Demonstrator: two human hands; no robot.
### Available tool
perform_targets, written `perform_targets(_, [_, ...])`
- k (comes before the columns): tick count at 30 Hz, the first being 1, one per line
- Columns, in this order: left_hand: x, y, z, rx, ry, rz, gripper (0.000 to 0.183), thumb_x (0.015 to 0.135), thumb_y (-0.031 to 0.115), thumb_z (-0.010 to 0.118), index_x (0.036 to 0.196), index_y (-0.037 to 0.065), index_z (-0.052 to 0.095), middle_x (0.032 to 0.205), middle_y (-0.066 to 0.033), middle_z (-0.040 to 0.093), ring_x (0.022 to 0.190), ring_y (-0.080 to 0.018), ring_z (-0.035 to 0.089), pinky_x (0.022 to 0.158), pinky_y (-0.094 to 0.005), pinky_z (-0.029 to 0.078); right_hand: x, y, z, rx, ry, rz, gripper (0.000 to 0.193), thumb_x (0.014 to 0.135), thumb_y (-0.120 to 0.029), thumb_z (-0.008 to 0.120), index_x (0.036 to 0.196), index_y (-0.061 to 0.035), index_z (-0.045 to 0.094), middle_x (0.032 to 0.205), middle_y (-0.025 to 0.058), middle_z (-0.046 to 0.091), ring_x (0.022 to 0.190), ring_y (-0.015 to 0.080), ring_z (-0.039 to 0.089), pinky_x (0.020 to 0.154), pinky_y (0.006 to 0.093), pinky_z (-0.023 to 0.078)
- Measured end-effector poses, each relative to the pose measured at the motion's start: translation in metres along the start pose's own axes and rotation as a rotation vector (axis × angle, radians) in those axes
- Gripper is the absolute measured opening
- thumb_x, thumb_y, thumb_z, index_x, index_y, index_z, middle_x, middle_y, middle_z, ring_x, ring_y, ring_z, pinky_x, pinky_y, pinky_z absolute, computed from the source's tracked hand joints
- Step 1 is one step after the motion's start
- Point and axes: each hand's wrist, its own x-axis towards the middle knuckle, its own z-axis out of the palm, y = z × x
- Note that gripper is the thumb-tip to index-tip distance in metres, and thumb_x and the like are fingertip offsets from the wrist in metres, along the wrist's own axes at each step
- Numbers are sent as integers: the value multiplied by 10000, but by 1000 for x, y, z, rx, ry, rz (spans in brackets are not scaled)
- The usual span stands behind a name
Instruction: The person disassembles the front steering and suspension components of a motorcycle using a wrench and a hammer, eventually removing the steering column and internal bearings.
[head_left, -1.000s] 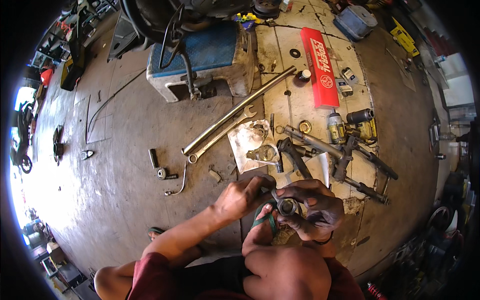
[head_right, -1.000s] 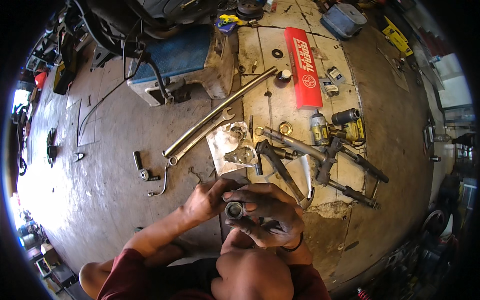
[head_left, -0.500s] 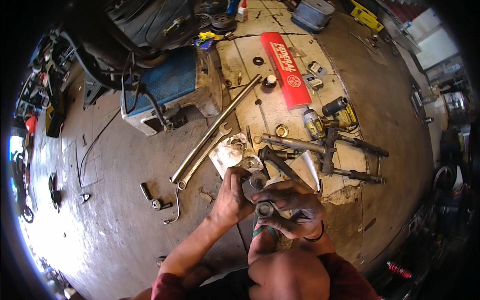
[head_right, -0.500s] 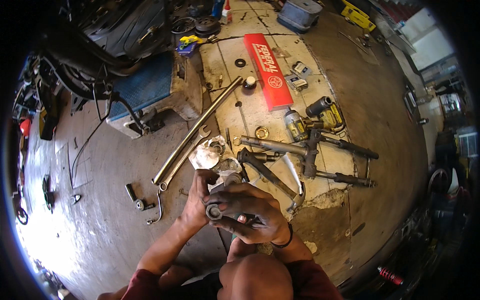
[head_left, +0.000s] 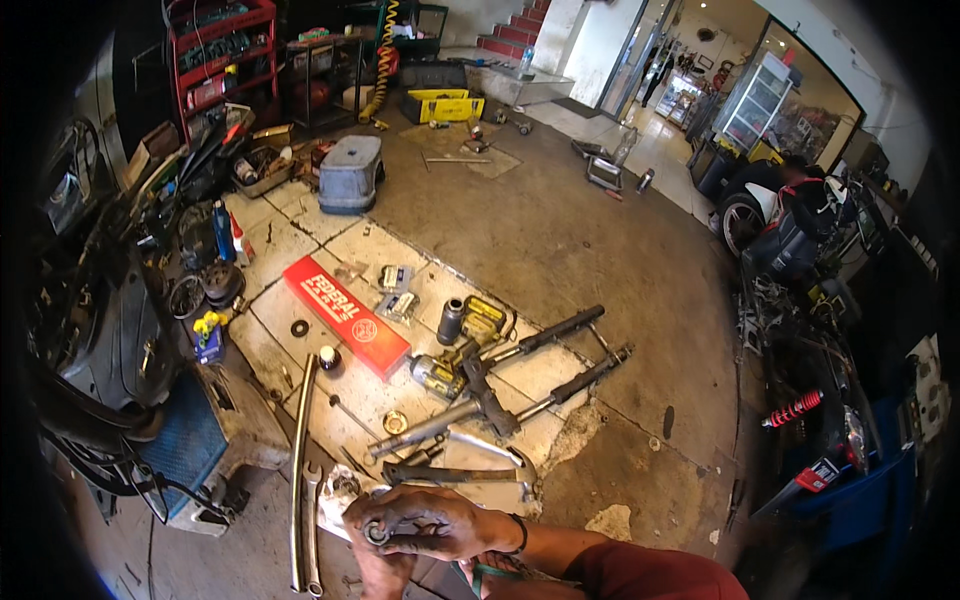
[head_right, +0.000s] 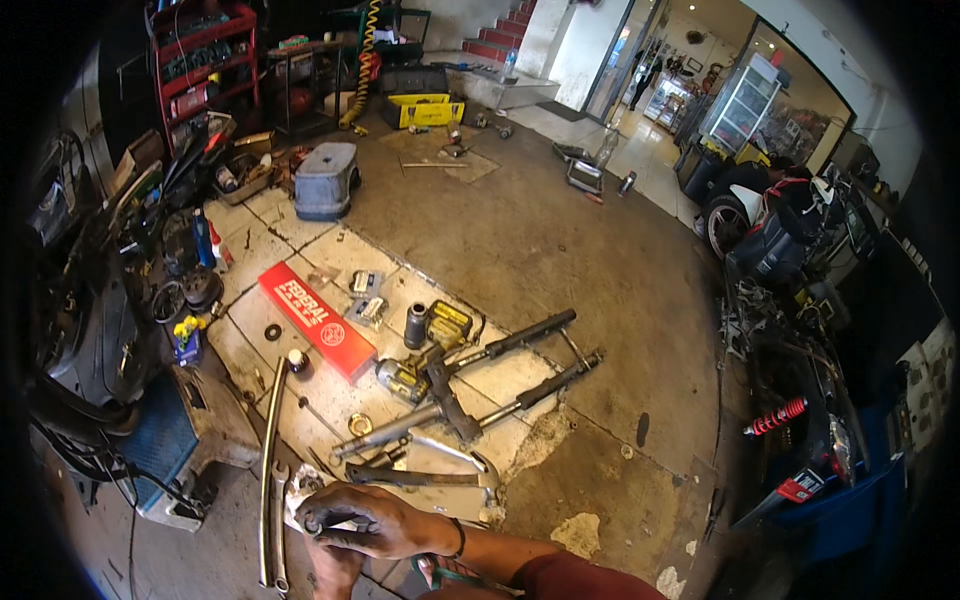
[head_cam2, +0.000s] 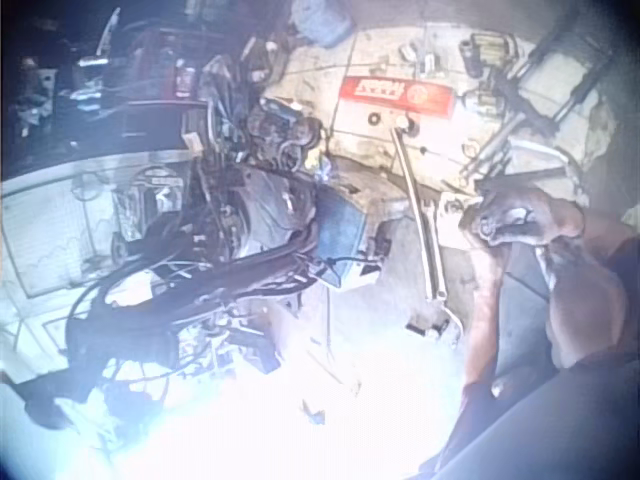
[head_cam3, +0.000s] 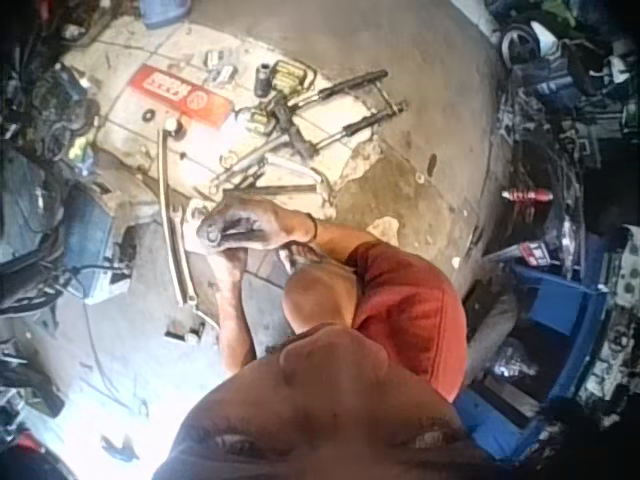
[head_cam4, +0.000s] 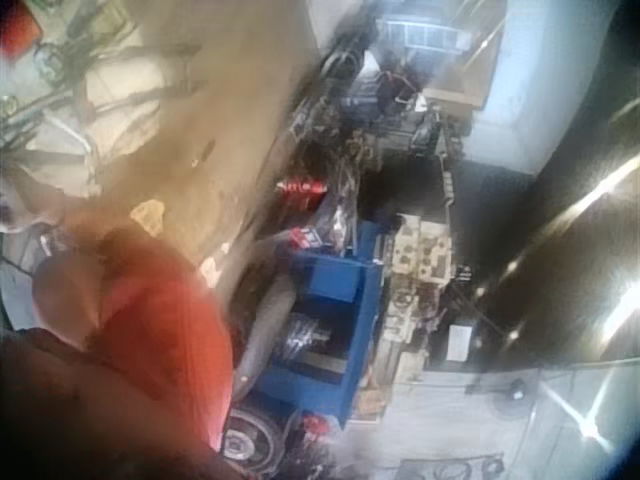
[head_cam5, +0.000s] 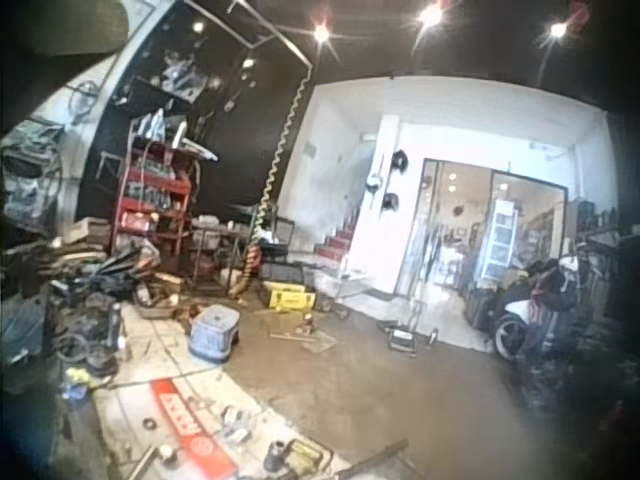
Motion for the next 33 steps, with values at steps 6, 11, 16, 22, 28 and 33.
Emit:
perform_targets(6, [-5, -5, -22, 116, -285, 116, 272, 831, 10, 520, 1088, 45, 603, 1015, -173, 657, 914, -290, 649, 808, -397, 509, -3, -5, -12, -15, -45, 137, 379, 806, 10, 691, 1146, -16, 526, 1129, 163, 619, 1037, 306, 605, 879, 405, 477])
perform_targets(11, [11, 5, -6, 196, -157, -172, 388, 764, 21, 575, 1151, 40, 572, 1038, -191, 631, 982, -317, 615, 863, -413, 478, -1, -4, -12, 2, -18, 85, 383, 803, 5, 699, 1145, -16, 527, 1122, 161, 617, 1034, 301, 607, 874, 391, 481])
perform_targets(16, [12, 4, -4, 118, -271, 144, 389, 734, 78, 664, 1107, 23, 570, 1037, -190, 602, 976, -325, 593, 866, -406, 466, -7, -1, -18, 69, -9, 150, 417, 815, -1, 689, 1187, -10, 501, 1139, 145, 601, 1042, 261, 613, 884, 359, 498])
perform_targets(22, [16, -4, -19, 212, -283, -247, 434, 698, 147, 771, 1053, 4, 567, 1035, -189, 567, 968, -333, 566, 870, -399, 451, -9, 9, -18, -67, 14, 72, 441, 816, -39, 700, 1216, -40, 513, 1121, 134, 610, 951, 232, 643, 814, 322, 528])
perform_targets(28, [31, 31, -4, -12, -275, 91, 474, 706, 50, 692, 1145, -7, 523, 1091, -230, 584, 1018, -437, 563, 852, -449, 479, 9, -7, -22, -147, 104, 101, 389, 763, -41, 756, 1093, -7, 552, 1063, 143, 635, 930, 207, 650, 814, 313, 514])
perform_targets(33, [37, 27, -19, 173, -304, -66, 395, 751, 77, 697, 1097, -34, 540, 926, -264, 611, 836, -421, 625, 713, -431, 520, -1, 12, -14, 215, 105, 163, 444, 764, 45, 724, 1104, -11, 444, 1060, 222, 614, 1017, 307, 631, 867, 369, 521])
